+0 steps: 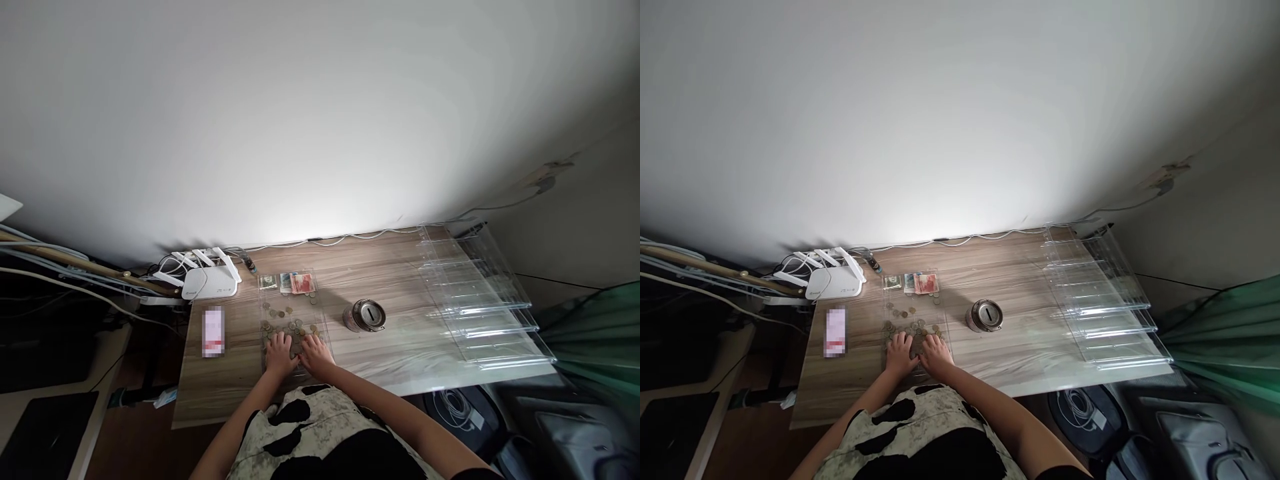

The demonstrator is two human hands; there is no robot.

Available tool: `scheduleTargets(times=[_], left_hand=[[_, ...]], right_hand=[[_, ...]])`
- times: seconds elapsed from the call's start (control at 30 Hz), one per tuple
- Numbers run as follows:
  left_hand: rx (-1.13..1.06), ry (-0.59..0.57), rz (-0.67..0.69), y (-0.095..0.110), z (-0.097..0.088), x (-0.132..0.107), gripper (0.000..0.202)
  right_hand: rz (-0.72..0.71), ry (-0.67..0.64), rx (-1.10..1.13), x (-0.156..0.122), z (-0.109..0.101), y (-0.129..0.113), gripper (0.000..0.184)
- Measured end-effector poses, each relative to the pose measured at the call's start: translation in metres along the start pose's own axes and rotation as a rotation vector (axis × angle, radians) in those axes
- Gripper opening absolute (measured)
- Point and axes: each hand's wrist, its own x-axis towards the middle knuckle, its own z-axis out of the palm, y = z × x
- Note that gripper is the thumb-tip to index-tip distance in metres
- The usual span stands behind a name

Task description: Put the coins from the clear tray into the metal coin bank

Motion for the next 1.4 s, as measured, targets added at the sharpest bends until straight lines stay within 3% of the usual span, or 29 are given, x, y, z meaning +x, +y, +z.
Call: scheduleTargets(times=[0.3,0.43,0.5,0.67,0.73,0.8,0.87,0.93,1.07,1.2,1.3,1.4], left_hand=[[-0.049,0.000,0.122,-0.014,0.013,-0.006,0.025],[-0.114,0.033,0.096,-0.017,0.019,-0.011,0.021],[-0.136,0.111,0.073,-0.017,0.022,-0.013,0.020],[-0.242,0.463,-0.061,-0.020,0.036,-0.010,0.033],[-0.373,0.547,0.022,-0.027,0.039,-0.006,0.036],[-0.506,0.649,0.101,-0.037,0.036,-0.003,0.039],[-0.593,0.784,0.027,-0.048,0.029,-0.003,0.038],[-0.636,0.837,-0.042,-0.057,0.017,-0.006,0.035],[-0.650,0.706,-0.137,-0.064,-0.005,-0.012,0.035],[-0.601,0.634,-0.222,-0.060,-0.013,-0.010,0.035],[-0.549,0.557,-0.102,-0.054,-0.008,-0.004,0.036],[-0.458,0.397,0.097,-0.046,-0.002,0.006,0.039]], right_hand=[[-0.048,-0.108,0.013,-0.009,-0.003,-0.003,0.022],[-0.065,-0.084,0.004,-0.004,-0.006,-0.001,0.020],[-0.061,-0.041,0.008,0.006,-0.009,-0.003,0.025],[0.056,0.007,0.044,0.032,-0.008,-0.018,0.053],[0.061,-0.017,0.060,0.036,-0.004,-0.026,0.053],[0.013,-0.049,0.066,0.038,-0.002,-0.031,0.048],[-0.040,-0.057,0.063,0.045,-0.005,-0.035,0.045],[-0.094,-0.045,0.057,0.057,-0.010,-0.041,0.050],[-0.240,-0.062,0.032,0.079,-0.013,-0.058,0.070],[-0.346,-0.067,0.027,0.074,0.000,-0.066,0.063],[-0.394,-0.083,0.019,0.063,0.010,-0.061,0.052],[-0.360,-0.088,0.051,0.056,0.015,-0.052,0.046]])
